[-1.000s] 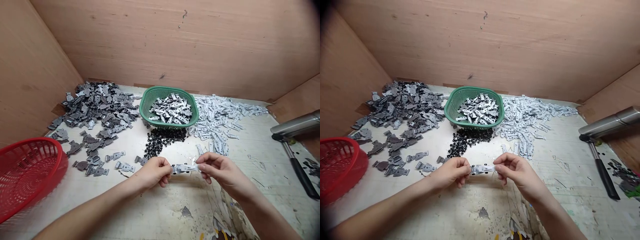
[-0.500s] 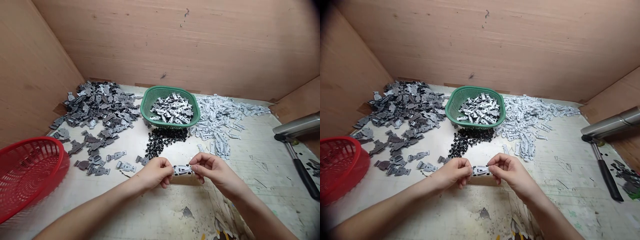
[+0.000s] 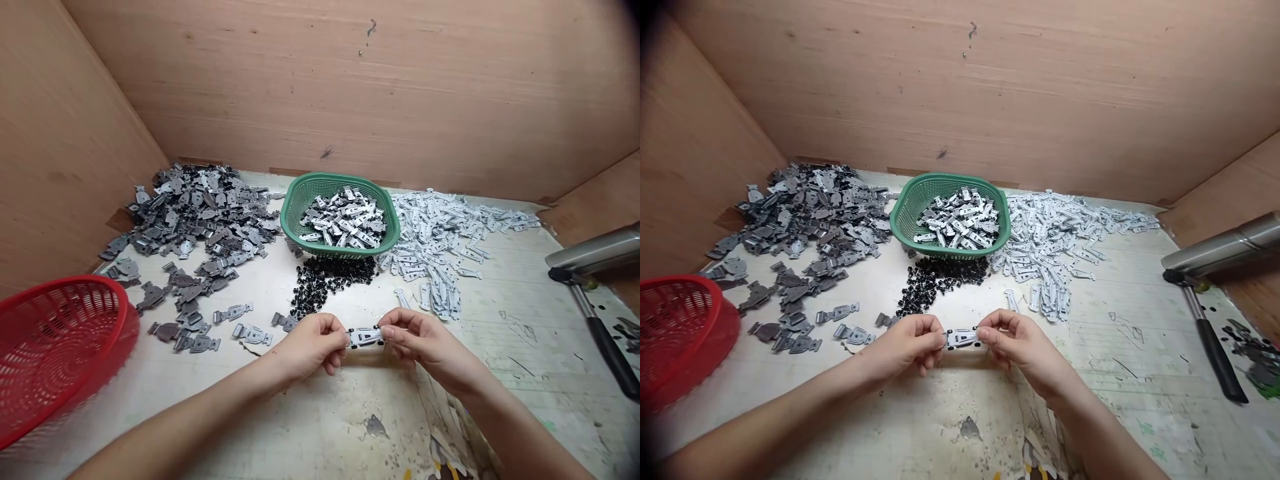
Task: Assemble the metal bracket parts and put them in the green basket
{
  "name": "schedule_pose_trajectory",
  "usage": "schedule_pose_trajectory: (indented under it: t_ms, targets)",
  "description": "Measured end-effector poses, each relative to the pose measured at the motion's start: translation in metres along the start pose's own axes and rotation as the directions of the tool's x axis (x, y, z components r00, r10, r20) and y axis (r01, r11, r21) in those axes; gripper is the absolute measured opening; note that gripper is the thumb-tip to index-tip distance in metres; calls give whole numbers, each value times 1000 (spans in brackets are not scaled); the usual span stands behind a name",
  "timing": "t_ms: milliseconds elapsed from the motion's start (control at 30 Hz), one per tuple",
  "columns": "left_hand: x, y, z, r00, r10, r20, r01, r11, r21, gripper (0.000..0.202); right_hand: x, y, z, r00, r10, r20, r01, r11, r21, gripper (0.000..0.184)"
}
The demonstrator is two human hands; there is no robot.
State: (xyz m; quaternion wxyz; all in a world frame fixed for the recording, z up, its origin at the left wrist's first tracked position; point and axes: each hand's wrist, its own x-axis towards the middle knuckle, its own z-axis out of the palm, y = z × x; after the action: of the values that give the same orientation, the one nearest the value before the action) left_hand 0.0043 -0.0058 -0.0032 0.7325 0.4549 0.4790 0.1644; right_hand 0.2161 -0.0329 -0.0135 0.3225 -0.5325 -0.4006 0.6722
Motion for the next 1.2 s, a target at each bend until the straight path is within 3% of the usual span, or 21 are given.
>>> schedule_pose_trajectory:
  t_ms: [133,633,733,833,900,967,1000,1033,1100,1200]
  targets:
    - [1,-2,0,1000,2,9,-2,1000,-10,10,-1,1,2,995,38,91,-37,999,-15,33]
    - [2,-4,1,1000,9,3,-9,999,36,11,-1,19,13,994,-96,60,101,993,-68,34]
    - [-2,3,-9,999,34,36,-39,986,162,16,-3,22,14,991,-127,38,129,991,-48,33]
    - [-12,21,-36,985,160,-59,-111,865,489,25,4,-1,7,987,-163,-4,162,986,-45,32]
    - [-20,33,-57,935,239,-260,24,692,722,25,19,-32,0,960,-263,-98,258,964,-60,31]
    - [-26,41,-72,891,255,-377,201,522,829,24,40,-67,-8,881,-410,-235,403,912,-79,30]
    - [-28,42,-78,889,236,-393,250,467,848,26,51,-82,-11,835,-468,-289,463,882,-92,31]
    - [-27,42,-81,897,208,-389,271,436,858,27,61,-94,-12,777,-517,-358,513,851,-116,34]
    - [-24,37,-85,926,132,-353,264,442,858,26,73,-106,-12,754,-543,-370,510,839,-191,39]
    - [-17,29,-91,956,71,-286,211,512,833,16,71,-92,-4,823,-541,-174,429,792,-434,38]
